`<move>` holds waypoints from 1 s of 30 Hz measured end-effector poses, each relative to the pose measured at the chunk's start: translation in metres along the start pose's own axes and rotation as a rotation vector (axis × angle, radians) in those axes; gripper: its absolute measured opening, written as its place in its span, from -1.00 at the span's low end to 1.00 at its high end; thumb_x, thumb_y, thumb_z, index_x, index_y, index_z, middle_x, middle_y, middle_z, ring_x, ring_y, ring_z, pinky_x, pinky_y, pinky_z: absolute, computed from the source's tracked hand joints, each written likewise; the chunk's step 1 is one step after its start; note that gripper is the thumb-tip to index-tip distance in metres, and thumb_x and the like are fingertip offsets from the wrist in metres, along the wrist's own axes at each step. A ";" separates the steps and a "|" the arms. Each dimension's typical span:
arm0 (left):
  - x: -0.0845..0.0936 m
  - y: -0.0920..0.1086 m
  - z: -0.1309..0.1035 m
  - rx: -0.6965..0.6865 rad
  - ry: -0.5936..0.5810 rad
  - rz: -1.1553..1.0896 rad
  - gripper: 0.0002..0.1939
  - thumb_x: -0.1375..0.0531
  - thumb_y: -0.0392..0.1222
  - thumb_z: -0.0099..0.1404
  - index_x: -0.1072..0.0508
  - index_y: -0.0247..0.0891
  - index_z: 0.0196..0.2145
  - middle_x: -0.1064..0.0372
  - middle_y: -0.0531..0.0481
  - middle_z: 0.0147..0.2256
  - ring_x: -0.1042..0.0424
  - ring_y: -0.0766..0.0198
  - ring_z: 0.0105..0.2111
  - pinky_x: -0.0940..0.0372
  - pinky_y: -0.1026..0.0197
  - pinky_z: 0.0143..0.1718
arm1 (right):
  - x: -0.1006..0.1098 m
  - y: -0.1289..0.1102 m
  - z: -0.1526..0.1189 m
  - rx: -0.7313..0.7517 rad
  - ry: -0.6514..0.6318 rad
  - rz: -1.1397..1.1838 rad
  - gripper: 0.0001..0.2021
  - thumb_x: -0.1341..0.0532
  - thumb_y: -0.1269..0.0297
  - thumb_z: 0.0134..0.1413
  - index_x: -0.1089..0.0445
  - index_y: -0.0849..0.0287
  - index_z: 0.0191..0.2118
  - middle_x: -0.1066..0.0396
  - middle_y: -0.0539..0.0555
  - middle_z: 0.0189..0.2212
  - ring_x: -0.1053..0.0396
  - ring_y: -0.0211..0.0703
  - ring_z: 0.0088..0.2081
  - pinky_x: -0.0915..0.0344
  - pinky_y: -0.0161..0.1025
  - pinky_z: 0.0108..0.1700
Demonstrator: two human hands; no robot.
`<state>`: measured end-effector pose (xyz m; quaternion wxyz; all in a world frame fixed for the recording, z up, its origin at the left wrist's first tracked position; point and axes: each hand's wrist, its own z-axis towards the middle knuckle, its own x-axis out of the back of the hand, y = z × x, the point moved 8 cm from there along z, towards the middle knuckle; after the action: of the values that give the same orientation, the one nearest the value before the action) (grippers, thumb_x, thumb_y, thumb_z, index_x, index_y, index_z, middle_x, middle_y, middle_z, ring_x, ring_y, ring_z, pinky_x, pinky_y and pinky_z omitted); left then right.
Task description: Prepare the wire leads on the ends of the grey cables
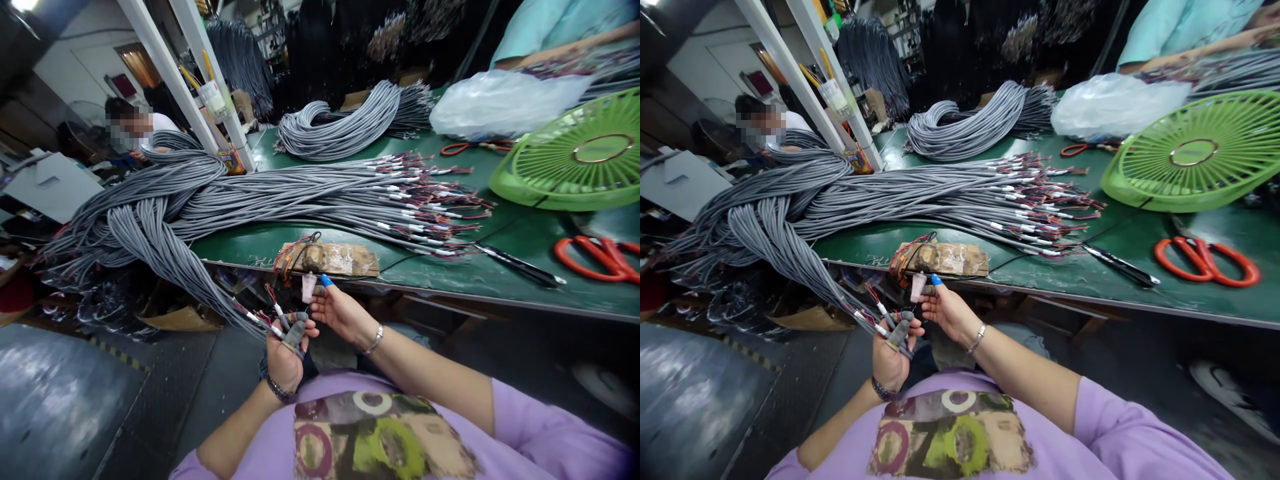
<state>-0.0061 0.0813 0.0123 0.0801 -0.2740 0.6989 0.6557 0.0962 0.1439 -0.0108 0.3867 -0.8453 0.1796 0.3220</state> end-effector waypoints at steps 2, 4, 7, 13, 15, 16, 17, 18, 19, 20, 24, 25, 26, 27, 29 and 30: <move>0.003 -0.004 -0.001 0.026 -0.020 -0.001 -0.74 -0.35 -0.11 0.04 -0.49 -0.31 -0.34 -0.52 -0.09 -0.45 -0.50 0.26 -0.51 -0.09 0.39 -0.63 | 0.006 0.002 0.000 -0.015 0.027 -0.013 -0.64 -0.05 0.09 0.23 -0.38 0.26 -0.43 -0.40 0.09 -0.49 -0.27 -0.35 -0.56 -0.25 -0.39 -0.50; 0.006 -0.009 0.000 0.067 -0.025 0.004 -0.72 -0.33 -0.06 0.06 -0.49 -0.31 -0.34 -0.53 -0.10 -0.44 -0.50 0.24 -0.50 -0.14 0.37 -0.61 | 0.012 0.003 0.001 0.004 0.042 -0.047 -0.71 -0.09 0.16 0.20 -0.39 0.25 -0.42 -0.41 0.08 -0.49 -0.27 -0.35 -0.56 -0.25 -0.39 -0.51; 0.007 -0.015 0.002 0.124 -0.030 0.024 -0.68 -0.31 0.00 0.07 -0.52 -0.33 -0.34 -0.53 -0.13 -0.42 -0.52 0.19 -0.43 -0.28 0.29 -0.49 | 0.019 -0.005 -0.001 0.111 0.039 -0.190 -0.80 -0.21 0.19 0.06 -0.38 0.22 -0.45 -0.43 0.07 -0.48 -0.27 -0.34 -0.55 -0.24 -0.38 -0.49; 0.008 -0.015 0.006 0.062 -0.053 0.101 -0.69 -0.32 -0.05 0.07 -0.55 -0.31 -0.27 -0.51 -0.20 -0.18 -0.48 0.12 -0.18 -0.33 0.22 -0.25 | 0.011 -0.037 -0.024 0.488 -0.016 -0.782 -0.81 -0.23 0.14 -0.01 -0.45 0.16 -0.42 -0.43 0.04 -0.46 -0.30 -0.19 -0.40 -0.24 -0.26 -0.32; 0.007 -0.019 0.004 0.105 -0.093 0.135 -0.67 -0.31 -0.02 0.09 -0.55 -0.33 -0.28 -0.52 -0.21 -0.25 -0.50 0.14 -0.28 -0.33 0.24 -0.37 | 0.002 -0.044 -0.038 0.643 -0.037 -0.967 -0.84 -0.21 0.17 0.01 -0.47 0.13 -0.39 -0.43 0.05 -0.43 -0.30 -0.13 -0.34 -0.23 -0.21 -0.25; 0.006 -0.021 0.002 0.133 -0.120 0.158 -0.66 -0.30 0.01 0.10 -0.54 -0.34 -0.30 -0.53 -0.21 -0.32 -0.50 0.17 -0.37 -0.31 0.26 -0.44 | -0.003 -0.044 -0.043 0.691 -0.056 -1.031 -0.85 -0.21 0.19 0.02 -0.48 0.12 -0.38 -0.43 0.05 -0.41 -0.31 -0.12 -0.33 -0.23 -0.20 -0.23; 0.004 -0.023 -0.001 0.158 -0.151 0.190 -0.65 -0.28 0.04 0.10 -0.54 -0.35 -0.33 -0.52 -0.19 -0.40 -0.49 0.21 -0.45 -0.28 0.28 -0.50 | -0.007 -0.041 -0.048 0.705 -0.084 -1.065 -0.86 -0.21 0.20 0.02 -0.48 0.12 -0.37 -0.43 0.06 -0.41 -0.31 -0.11 -0.33 -0.23 -0.20 -0.23; 0.001 -0.024 -0.003 0.176 -0.186 0.232 -0.64 -0.27 0.06 0.11 -0.53 -0.35 -0.37 -0.50 -0.15 -0.47 -0.46 0.24 -0.52 -0.24 0.30 -0.55 | -0.011 -0.036 -0.050 0.687 -0.121 -1.065 -0.86 -0.21 0.20 0.03 -0.47 0.12 -0.35 -0.43 0.06 -0.42 -0.32 -0.12 -0.35 -0.24 -0.20 -0.26; -0.002 -0.025 -0.006 0.186 -0.224 0.281 -0.64 -0.26 0.07 0.12 -0.53 -0.35 -0.41 -0.48 -0.12 -0.53 -0.43 0.27 -0.57 -0.21 0.31 -0.57 | -0.014 -0.031 -0.052 0.648 -0.161 -1.038 -0.85 -0.21 0.19 0.04 -0.47 0.12 -0.33 -0.42 0.05 -0.43 -0.32 -0.13 -0.39 -0.25 -0.21 -0.30; -0.005 -0.024 -0.008 0.194 -0.262 0.332 -0.65 -0.25 0.07 0.12 -0.53 -0.34 -0.45 -0.45 -0.09 -0.57 -0.41 0.28 -0.59 -0.19 0.31 -0.59 | -0.016 -0.025 -0.053 0.600 -0.191 -0.989 -0.84 -0.20 0.18 0.05 -0.46 0.12 -0.31 -0.42 0.05 -0.45 -0.31 -0.15 -0.42 -0.26 -0.23 -0.35; -0.017 -0.023 -0.018 0.232 -0.402 0.438 -0.71 -0.28 0.03 0.10 -0.53 -0.29 -0.48 -0.40 -0.01 -0.63 -0.38 0.27 -0.59 -0.18 0.30 -0.57 | -0.020 -0.013 -0.056 0.516 -0.210 -0.854 -0.83 -0.25 0.15 -0.01 -0.47 0.11 -0.34 -0.42 0.04 -0.44 -0.27 -0.23 -0.53 -0.22 -0.29 -0.50; -0.018 -0.022 -0.020 0.240 -0.425 0.441 -0.71 -0.28 0.03 0.10 -0.53 -0.28 -0.48 -0.40 -0.01 -0.62 -0.38 0.25 -0.58 -0.19 0.28 -0.55 | -0.020 -0.011 -0.056 0.501 -0.208 -0.839 -0.83 -0.25 0.14 -0.01 -0.47 0.12 -0.36 -0.42 0.03 -0.45 -0.25 -0.25 -0.55 -0.20 -0.31 -0.52; -0.018 -0.021 -0.021 0.234 -0.445 0.444 -0.71 -0.27 0.03 0.11 -0.53 -0.28 -0.47 -0.40 -0.01 -0.61 -0.38 0.24 -0.56 -0.21 0.27 -0.53 | -0.019 -0.009 -0.055 0.479 -0.209 -0.825 -0.82 -0.25 0.13 -0.01 -0.47 0.13 -0.38 -0.41 0.03 -0.48 -0.23 -0.27 -0.58 -0.18 -0.32 -0.54; -0.019 -0.019 -0.021 0.213 -0.461 0.450 -0.71 -0.25 0.03 0.13 -0.54 -0.28 -0.47 -0.41 -0.02 -0.59 -0.39 0.22 -0.53 -0.24 0.25 -0.49 | -0.018 -0.007 -0.053 0.455 -0.209 -0.809 -0.81 -0.25 0.11 -0.01 -0.46 0.13 -0.39 -0.40 0.01 -0.53 -0.20 -0.29 -0.60 -0.16 -0.33 -0.56; -0.018 -0.012 -0.021 0.129 -0.483 0.477 -0.69 -0.21 0.03 0.18 -0.54 -0.29 -0.45 -0.43 -0.03 -0.55 -0.40 0.19 -0.45 -0.27 0.22 -0.40 | -0.015 -0.004 -0.050 0.421 -0.201 -0.780 -0.78 -0.26 0.09 -0.04 -0.45 0.16 -0.40 -0.37 -0.01 -0.59 -0.15 -0.31 -0.63 -0.13 -0.34 -0.59; -0.017 -0.009 -0.021 0.084 -0.487 0.498 -0.69 -0.20 0.02 0.19 -0.55 -0.29 -0.44 -0.44 -0.03 -0.52 -0.40 0.17 -0.41 -0.28 0.21 -0.36 | -0.013 -0.004 -0.049 0.412 -0.199 -0.770 -0.76 -0.28 0.08 -0.06 -0.44 0.17 -0.40 -0.38 -0.01 -0.59 -0.15 -0.32 -0.63 -0.13 -0.35 -0.59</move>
<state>0.0174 0.0660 0.0153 0.0933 0.0726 0.7310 0.6720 0.1086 0.1093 0.0241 0.6543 -0.7207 -0.1256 0.1917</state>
